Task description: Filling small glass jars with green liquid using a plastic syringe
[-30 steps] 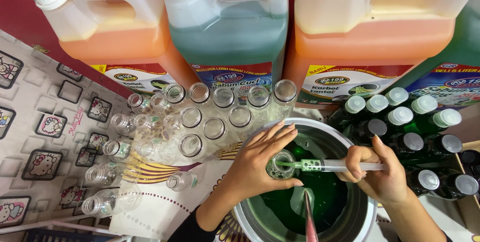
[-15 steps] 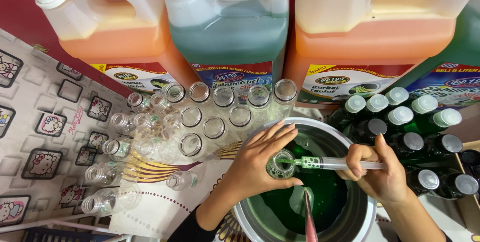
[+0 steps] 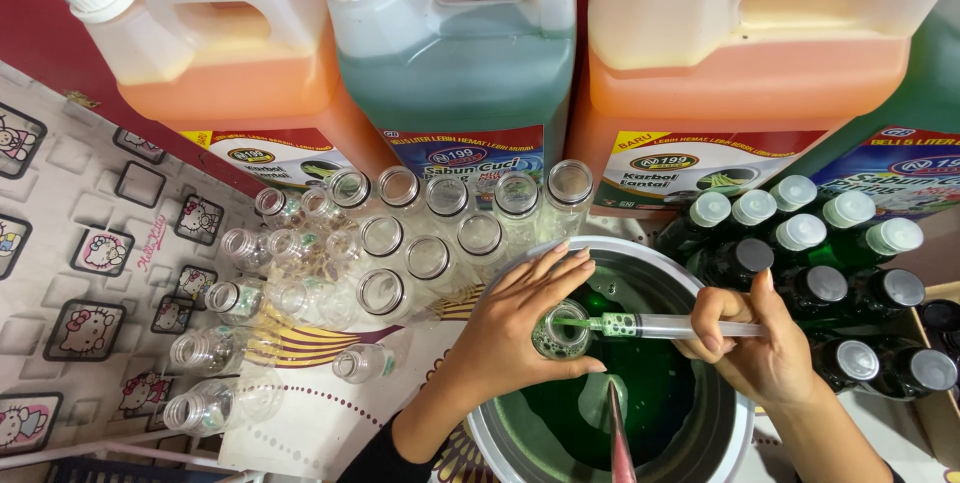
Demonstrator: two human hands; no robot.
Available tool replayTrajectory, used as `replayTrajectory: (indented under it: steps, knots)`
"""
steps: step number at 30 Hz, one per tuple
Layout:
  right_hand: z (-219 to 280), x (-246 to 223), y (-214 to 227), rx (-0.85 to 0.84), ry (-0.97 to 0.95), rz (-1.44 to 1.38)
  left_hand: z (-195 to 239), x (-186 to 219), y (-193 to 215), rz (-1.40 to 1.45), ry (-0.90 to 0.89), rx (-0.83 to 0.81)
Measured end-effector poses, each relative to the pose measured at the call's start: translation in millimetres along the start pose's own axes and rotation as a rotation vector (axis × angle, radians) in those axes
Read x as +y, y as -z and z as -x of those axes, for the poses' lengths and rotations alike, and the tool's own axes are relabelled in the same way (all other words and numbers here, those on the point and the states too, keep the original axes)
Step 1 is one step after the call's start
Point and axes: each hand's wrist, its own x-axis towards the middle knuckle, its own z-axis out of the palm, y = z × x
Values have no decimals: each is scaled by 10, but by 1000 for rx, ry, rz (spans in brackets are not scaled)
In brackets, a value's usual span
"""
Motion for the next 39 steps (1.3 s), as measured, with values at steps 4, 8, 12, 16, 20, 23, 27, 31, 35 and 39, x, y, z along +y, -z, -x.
replayTrajectory:
  steps: [4, 8, 12, 16, 20, 23, 27, 31, 35, 39]
  knots:
    - [0, 2, 3, -3, -15, 16, -2, -2, -3, -9, -5, -4]
    - [-2, 9, 2, 1, 8, 6, -7, 13, 12, 4, 4, -10]
    - [2, 14, 6, -2, -6, 5, -7, 27, 26, 23, 25, -33]
    - [0, 21, -14, 41, -11, 36, 8, 12, 3, 10, 16, -22]
    - [-1, 19, -15, 37, 2, 31, 8, 8, 4, 8, 11, -18]
    - [-2, 15, -20, 25, 6, 26, 14, 1, -3, 6, 13, -19]
    - [8, 16, -13, 30, 6, 29, 14, 0, -4, 8, 9, -13]
    - [0, 7, -42, 30, 12, 34, 12, -3, -6, 2, -6, 0]
    - [-5, -4, -63, 33, 35, 51, 9, 16, 4, 5, 12, -13]
    - [-11, 2, -34, 0, 47, 44, 7, 22, 11, 8, 29, -35]
